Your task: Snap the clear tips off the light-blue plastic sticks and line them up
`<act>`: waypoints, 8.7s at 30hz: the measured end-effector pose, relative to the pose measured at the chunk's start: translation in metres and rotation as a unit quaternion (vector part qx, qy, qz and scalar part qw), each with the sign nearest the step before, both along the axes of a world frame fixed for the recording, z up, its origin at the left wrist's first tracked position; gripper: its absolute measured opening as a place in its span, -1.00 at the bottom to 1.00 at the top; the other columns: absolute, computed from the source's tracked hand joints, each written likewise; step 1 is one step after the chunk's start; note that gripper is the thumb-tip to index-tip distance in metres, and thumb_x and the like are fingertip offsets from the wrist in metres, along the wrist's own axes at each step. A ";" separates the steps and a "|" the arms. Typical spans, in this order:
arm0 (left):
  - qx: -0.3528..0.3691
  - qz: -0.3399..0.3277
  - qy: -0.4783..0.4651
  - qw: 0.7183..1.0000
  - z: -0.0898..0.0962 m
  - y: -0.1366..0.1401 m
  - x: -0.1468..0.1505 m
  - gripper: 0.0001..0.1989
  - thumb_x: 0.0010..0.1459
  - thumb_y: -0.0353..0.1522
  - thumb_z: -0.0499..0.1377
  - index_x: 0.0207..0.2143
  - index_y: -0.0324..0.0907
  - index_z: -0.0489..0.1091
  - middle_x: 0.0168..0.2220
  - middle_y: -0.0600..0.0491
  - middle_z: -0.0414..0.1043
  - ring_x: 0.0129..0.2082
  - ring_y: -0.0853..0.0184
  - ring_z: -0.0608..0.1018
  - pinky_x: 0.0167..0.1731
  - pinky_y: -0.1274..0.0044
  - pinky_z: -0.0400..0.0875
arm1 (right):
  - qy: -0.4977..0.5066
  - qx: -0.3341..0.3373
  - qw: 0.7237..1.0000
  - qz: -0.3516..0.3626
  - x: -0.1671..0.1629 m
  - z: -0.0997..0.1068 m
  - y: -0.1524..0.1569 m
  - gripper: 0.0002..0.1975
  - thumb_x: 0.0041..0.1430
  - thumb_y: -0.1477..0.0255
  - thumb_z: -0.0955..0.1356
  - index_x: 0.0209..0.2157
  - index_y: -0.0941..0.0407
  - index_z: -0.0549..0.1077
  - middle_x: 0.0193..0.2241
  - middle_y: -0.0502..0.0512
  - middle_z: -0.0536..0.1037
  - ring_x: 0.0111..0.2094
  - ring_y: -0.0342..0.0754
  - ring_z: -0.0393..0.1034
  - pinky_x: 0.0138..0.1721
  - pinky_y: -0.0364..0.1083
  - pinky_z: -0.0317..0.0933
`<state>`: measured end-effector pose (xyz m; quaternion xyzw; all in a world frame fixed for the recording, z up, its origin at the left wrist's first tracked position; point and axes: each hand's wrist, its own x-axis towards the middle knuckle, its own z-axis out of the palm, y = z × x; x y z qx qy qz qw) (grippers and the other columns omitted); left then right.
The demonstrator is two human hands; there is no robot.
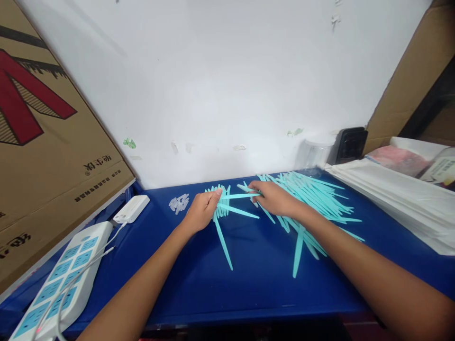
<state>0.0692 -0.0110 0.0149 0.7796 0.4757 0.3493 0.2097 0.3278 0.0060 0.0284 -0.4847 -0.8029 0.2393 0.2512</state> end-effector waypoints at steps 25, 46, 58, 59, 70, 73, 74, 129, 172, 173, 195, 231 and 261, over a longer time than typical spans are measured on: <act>-0.087 -0.087 0.001 0.992 0.002 -0.006 0.005 -0.36 0.41 0.08 -0.11 -0.61 -0.14 0.08 -0.70 0.16 0.10 -0.66 0.43 0.22 -0.60 0.54 0.10 | 0.104 -0.018 0.982 0.156 -0.005 0.019 -0.013 -0.54 0.32 0.03 0.34 -0.20 0.13 0.67 -0.39 0.09 0.60 -0.41 -0.07 0.31 -0.38 -0.09 0.14; -0.181 -0.105 -0.063 0.976 -0.005 -0.002 0.002 -0.36 0.36 0.15 -0.07 -0.55 -0.15 0.20 -0.69 0.16 0.21 -0.70 0.40 0.36 -0.62 0.55 0.24 | 0.075 -0.129 0.974 0.173 -0.005 0.019 -0.018 -0.58 0.35 0.03 0.29 -0.25 0.12 0.50 -0.44 0.00 0.46 -0.69 -0.22 0.24 -0.67 -0.18 0.13; -0.177 -0.099 -0.077 0.976 0.004 -0.001 0.002 -0.38 0.39 0.08 -0.04 -0.59 -0.15 0.21 -0.69 0.15 0.16 -0.65 0.40 0.31 -0.57 0.53 0.23 | 0.090 -0.109 0.973 0.183 -0.010 0.016 -0.016 -0.49 0.32 -0.04 0.29 -0.38 0.15 0.49 -0.62 -0.07 0.36 -0.65 -0.21 0.16 -0.59 -0.19 0.04; -0.180 -0.102 -0.080 0.975 0.004 0.000 0.002 -0.38 0.38 0.07 -0.03 -0.59 -0.16 0.21 -0.69 0.15 0.16 -0.65 0.40 0.31 -0.57 0.53 0.23 | 0.090 -0.108 0.973 0.182 -0.010 0.016 -0.016 -0.49 0.32 -0.03 0.29 -0.37 0.14 0.49 -0.61 -0.06 0.37 -0.65 -0.21 0.17 -0.59 -0.18 0.04; -0.032 0.170 -0.186 0.967 0.014 0.032 -0.050 -0.36 0.32 0.17 -0.05 -0.61 -0.09 0.13 -0.74 0.15 0.13 -0.74 0.39 0.26 -0.68 0.53 0.17 | 0.074 -0.062 0.994 -0.045 0.014 0.005 0.009 -0.55 0.38 0.11 0.29 -0.51 0.10 0.34 -0.62 0.01 0.43 -0.61 -0.14 0.24 -0.51 -0.13 0.11; -0.013 0.178 -0.137 0.974 0.010 0.026 -0.036 -0.35 0.33 0.17 -0.08 -0.62 -0.10 0.16 -0.74 0.13 0.18 -0.72 0.37 0.31 -0.65 0.52 0.18 | 0.117 -0.152 0.979 -0.063 -0.005 -0.004 0.003 -0.60 0.39 0.23 0.31 -0.52 0.12 0.34 -0.60 0.02 0.45 -0.63 -0.17 0.22 -0.55 -0.15 0.08; -0.006 0.176 -0.120 0.977 0.007 0.024 -0.030 -0.34 0.34 0.17 -0.09 -0.62 -0.10 0.16 -0.74 0.13 0.19 -0.71 0.37 0.32 -0.63 0.52 0.19 | 0.135 -0.188 0.971 -0.067 -0.013 -0.007 0.000 -0.62 0.39 0.28 0.31 -0.51 0.12 0.36 -0.63 0.01 0.42 -0.65 -0.18 0.19 -0.57 -0.15 0.07; 0.061 0.202 -0.016 0.977 0.013 0.030 -0.048 -0.35 0.40 0.03 -0.12 -0.66 -0.12 0.21 -0.72 0.11 0.20 -0.61 0.34 0.34 -0.51 0.51 0.16 | 0.153 -0.108 0.982 0.021 -0.015 0.002 -0.008 -0.63 0.21 0.13 0.40 -0.47 0.14 0.58 -0.64 -0.03 0.37 -0.63 -0.19 0.10 -0.56 -0.12 -0.02; 0.078 0.211 -0.021 0.974 0.003 0.015 -0.012 -0.37 0.41 -0.01 -0.12 -0.67 -0.13 0.12 -0.68 0.10 0.14 -0.61 0.37 0.25 -0.52 0.47 0.08 | 0.129 -0.057 0.973 0.181 -0.058 -0.023 -0.035 -0.69 0.27 0.16 0.42 -0.36 0.11 0.62 -0.46 0.04 0.59 -0.45 -0.11 0.37 -0.40 -0.12 0.21; 0.080 0.210 -0.016 0.974 0.002 0.015 -0.012 -0.37 0.41 0.00 -0.12 -0.67 -0.13 0.12 -0.68 0.10 0.14 -0.61 0.37 0.24 -0.52 0.47 0.08 | 0.126 -0.056 0.973 0.185 -0.059 -0.023 -0.036 -0.71 0.28 0.19 0.41 -0.36 0.11 0.62 -0.46 0.05 0.58 -0.45 -0.11 0.38 -0.41 -0.12 0.21; 0.074 0.361 0.267 0.890 0.019 0.038 -0.076 -0.28 0.42 -0.01 -0.22 -0.47 -0.20 0.53 -0.40 -0.26 0.56 -0.33 0.04 0.57 -0.35 0.41 0.26 | 0.137 -0.083 0.987 -0.023 -0.040 -0.029 -0.001 -0.68 0.15 0.20 0.40 -0.56 0.11 0.45 -0.60 0.02 0.49 -0.57 -0.11 0.29 -0.49 -0.10 0.13; 0.057 0.299 0.423 0.854 0.011 0.033 -0.082 -0.58 0.31 -0.13 0.05 -0.30 -0.19 0.61 -0.22 -0.21 0.58 -0.16 -0.06 0.59 -0.29 0.28 0.43 | -0.152 0.084 0.970 -0.168 0.002 -0.020 0.027 -0.74 0.30 0.25 0.35 -0.32 0.10 0.62 -0.36 0.14 0.65 -0.34 0.02 0.50 -0.41 -0.09 0.10; 0.117 0.114 0.330 0.930 -0.018 0.038 -0.063 -0.56 0.42 -0.13 -0.04 0.08 -0.21 0.42 0.04 -0.17 0.43 0.10 0.05 0.43 0.11 0.24 0.35 | -0.301 0.010 0.943 -0.144 -0.015 -0.006 0.003 -0.67 0.40 0.40 0.26 -0.09 0.29 0.59 -0.10 0.45 0.63 -0.11 0.22 0.57 -0.26 -0.03 0.26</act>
